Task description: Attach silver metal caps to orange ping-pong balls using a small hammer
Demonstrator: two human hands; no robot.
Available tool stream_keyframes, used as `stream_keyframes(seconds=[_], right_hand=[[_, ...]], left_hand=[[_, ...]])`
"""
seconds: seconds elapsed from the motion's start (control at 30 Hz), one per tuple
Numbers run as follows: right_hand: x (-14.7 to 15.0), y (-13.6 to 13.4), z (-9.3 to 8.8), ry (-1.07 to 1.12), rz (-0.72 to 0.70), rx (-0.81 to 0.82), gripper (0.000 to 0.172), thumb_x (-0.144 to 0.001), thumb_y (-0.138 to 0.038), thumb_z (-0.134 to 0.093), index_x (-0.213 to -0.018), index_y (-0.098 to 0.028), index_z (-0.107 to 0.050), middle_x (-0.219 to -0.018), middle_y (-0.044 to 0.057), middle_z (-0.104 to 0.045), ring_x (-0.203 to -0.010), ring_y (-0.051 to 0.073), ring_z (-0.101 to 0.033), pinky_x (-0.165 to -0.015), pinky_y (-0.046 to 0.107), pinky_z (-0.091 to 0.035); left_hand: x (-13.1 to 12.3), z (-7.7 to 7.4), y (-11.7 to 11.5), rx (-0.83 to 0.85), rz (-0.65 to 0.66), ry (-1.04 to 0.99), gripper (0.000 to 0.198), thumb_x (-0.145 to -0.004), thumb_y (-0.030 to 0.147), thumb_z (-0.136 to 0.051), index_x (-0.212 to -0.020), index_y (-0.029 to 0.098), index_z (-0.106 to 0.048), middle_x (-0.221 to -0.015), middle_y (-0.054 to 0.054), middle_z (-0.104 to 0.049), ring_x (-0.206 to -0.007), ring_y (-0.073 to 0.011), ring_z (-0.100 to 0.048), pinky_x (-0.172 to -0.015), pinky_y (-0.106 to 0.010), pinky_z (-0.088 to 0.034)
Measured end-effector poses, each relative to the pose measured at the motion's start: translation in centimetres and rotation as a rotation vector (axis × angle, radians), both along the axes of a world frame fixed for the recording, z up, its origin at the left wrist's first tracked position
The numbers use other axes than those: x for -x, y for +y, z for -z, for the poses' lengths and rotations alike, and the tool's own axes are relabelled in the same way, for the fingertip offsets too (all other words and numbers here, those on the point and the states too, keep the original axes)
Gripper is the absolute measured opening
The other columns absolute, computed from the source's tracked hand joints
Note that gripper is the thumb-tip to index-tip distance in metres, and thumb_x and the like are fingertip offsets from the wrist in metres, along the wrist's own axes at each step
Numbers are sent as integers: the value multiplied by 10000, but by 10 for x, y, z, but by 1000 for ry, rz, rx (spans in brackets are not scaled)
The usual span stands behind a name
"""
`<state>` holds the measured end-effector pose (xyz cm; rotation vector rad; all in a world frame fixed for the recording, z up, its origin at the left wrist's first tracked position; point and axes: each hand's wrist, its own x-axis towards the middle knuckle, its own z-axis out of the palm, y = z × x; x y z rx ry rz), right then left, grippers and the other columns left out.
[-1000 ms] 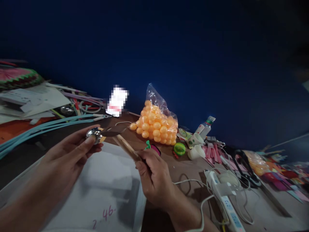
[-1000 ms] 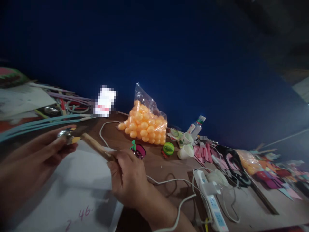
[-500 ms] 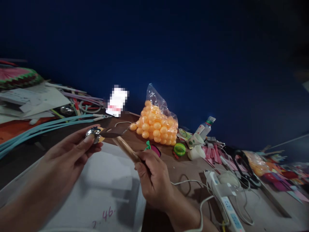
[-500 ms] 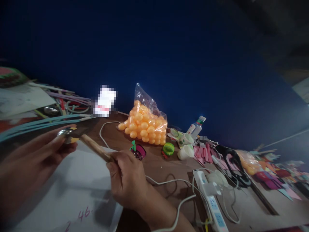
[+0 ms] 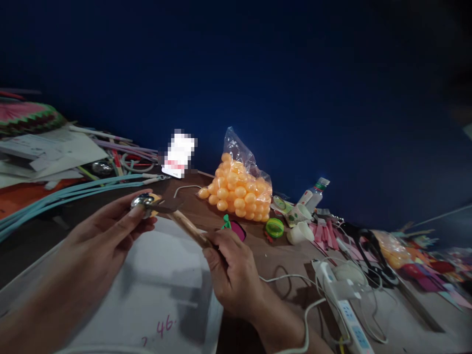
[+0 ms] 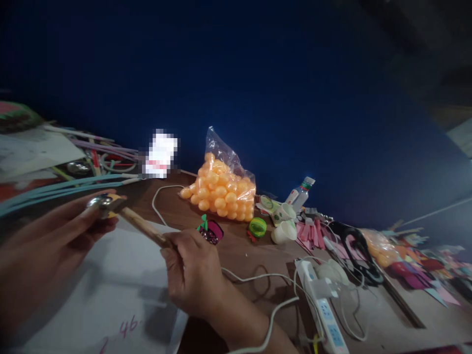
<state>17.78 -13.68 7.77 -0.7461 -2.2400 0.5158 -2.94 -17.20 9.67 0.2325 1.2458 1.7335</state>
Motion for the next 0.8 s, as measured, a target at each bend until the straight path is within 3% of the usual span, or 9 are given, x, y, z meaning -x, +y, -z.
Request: stream_keyframes(seconds=[0.43, 0.8], right_hand=[[1, 0, -2, 8, -8, -1, 210, -946, -166, -520, -1132, -168, -618, -992, 78, -692, -931, 185, -651, -824, 302, -546], [2, -1, -2, 1, -5, 23, 223, -954, -188, -509, -1147, -184, -620, -1001, 81, -699, -949, 198, -660, -832, 326, -557]], left_hand=[[-1, -1, 0, 9, 23, -1, 679, -286, 340, -964, -934, 234, -791, -685, 1, -777, -574, -116, -668, -465, -127, -530], [-2, -2, 0, -9, 12, 3, 598, -308, 284, -945, -885, 231, -799, -694, 3, -776, -577, -118, -670, -467, -127, -531]])
